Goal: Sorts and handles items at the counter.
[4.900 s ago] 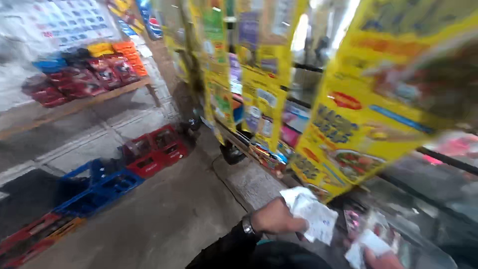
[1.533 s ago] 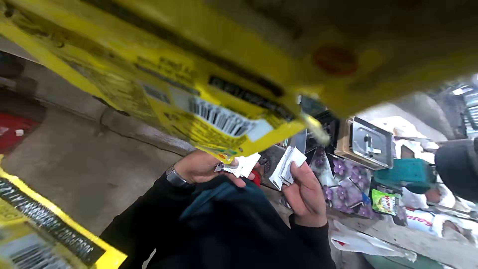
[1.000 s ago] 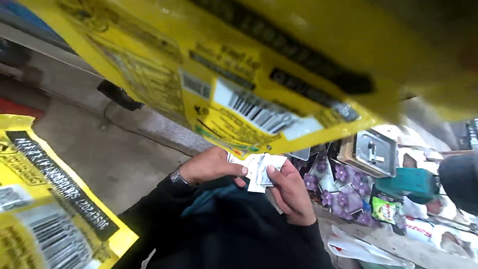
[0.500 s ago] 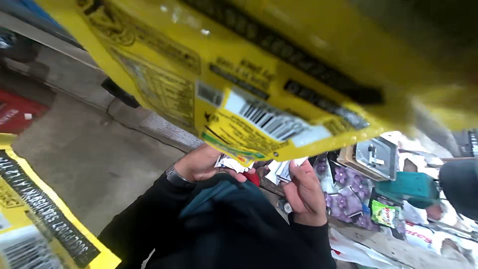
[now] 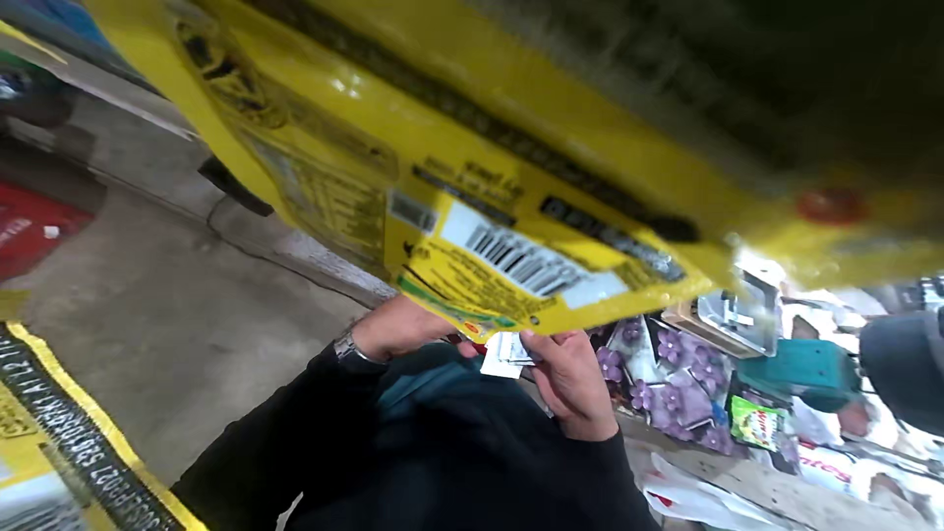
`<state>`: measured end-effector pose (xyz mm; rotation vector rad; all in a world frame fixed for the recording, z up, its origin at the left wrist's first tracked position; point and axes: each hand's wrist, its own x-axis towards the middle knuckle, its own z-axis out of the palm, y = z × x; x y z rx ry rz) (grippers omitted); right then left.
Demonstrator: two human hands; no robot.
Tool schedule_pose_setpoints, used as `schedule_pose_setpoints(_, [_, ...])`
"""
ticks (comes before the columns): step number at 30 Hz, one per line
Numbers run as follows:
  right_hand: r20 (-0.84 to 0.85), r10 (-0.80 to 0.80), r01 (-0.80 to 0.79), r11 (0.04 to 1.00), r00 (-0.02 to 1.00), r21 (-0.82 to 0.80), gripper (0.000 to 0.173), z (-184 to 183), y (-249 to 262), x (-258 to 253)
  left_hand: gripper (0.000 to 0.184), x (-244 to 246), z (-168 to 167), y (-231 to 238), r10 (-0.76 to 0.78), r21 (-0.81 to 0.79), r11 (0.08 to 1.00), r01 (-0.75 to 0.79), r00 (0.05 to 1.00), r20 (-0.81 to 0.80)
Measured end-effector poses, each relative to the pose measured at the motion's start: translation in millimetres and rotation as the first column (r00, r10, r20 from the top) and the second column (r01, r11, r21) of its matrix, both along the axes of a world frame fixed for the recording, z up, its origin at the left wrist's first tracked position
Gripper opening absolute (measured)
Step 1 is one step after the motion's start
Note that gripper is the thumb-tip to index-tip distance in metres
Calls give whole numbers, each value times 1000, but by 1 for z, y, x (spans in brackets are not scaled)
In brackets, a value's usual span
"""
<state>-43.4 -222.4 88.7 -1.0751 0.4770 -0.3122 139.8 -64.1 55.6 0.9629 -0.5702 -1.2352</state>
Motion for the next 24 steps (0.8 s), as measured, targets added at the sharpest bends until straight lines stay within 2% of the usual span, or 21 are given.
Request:
schedule_pose_setpoints(4, [-5,-32,32,998,999,-53,27,-7,-4,0,35,2,-1,1,-3,-25,1000,3,1000,-2])
schedule_pose_setpoints(8, [39,-155,155,988,987,8,28,-3,-15,-2,33,9,-2,4,-50,-44,998,43,983,-175])
schedule_pose_setpoints(11, [74,-187,185,982,980,29,25,1,-21,-5,33,13,-4,6,-70,-51,997,58,964,-258])
schedule_pose_setpoints(13, [75,-172,173,985,982,0,26,2,-20,-6,30,12,-3,6,-23,-17,1000,19,972,-236])
schedule_pose_setpoints(18, [39,-41,41,999,998,-15,30,-2,-4,2,34,4,-1,3,103,1,995,-103,990,-99])
schedule_pose_setpoints(21, [5,23,-23,1000,1000,8,30,-6,3,7,37,1,0,1,106,5,994,-106,993,-48])
schedule_pose_setpoints(24, [-5,8,-8,999,1000,49,27,-9,1,9,40,0,2,1,75,16,997,-74,995,-62])
